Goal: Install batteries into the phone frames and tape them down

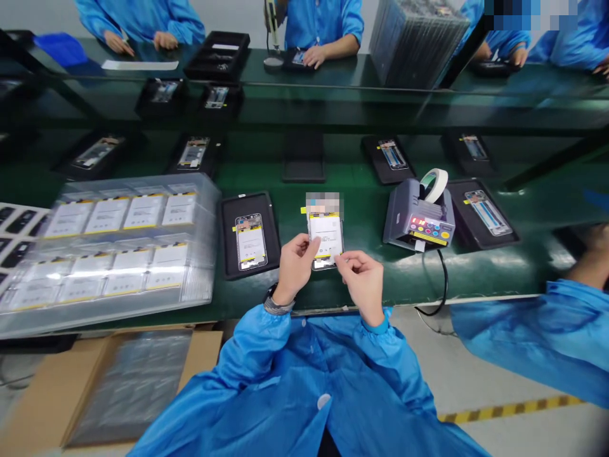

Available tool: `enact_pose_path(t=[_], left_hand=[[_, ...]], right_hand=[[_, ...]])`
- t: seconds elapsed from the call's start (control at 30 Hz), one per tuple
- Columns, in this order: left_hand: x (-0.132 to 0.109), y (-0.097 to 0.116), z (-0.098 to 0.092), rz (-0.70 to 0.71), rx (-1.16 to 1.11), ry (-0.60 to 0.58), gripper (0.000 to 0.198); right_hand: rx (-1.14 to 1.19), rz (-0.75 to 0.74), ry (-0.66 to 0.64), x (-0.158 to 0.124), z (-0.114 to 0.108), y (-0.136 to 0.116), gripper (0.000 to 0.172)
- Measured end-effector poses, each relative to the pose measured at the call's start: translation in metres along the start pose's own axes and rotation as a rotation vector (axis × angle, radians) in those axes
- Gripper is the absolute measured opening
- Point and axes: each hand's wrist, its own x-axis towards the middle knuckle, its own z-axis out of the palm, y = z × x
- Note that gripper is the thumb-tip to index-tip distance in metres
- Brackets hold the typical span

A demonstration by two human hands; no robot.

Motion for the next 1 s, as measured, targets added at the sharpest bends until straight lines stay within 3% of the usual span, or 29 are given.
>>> enact_pose_path(t=[0.57,0.8,0.9,1.0], left_hand=[[0.000,-0.001,-0.003,0.017,0.005,0.040,0.034],[0.001,-0.004,-0.008,0.020,0.012,0.039,0.035],[0.001,-0.002,-0.009,-0.011,-0.021,-0.011,0.037],[0.002,0.002,-0.009,-0.014,0.007,-0.053,0.038]], right_hand=[[-0.089,-0.047,0.030,0.002,0.008,0.006,0.031],[-0.266,-0.097,0.010,0.008,-0.002,0.010,0.030],[-0.099,-0.052,-0.087,0.016,-0.003,0.013,0.042],[0.114,0.035,-0.197,0.021,0.003,0.017,0.040]])
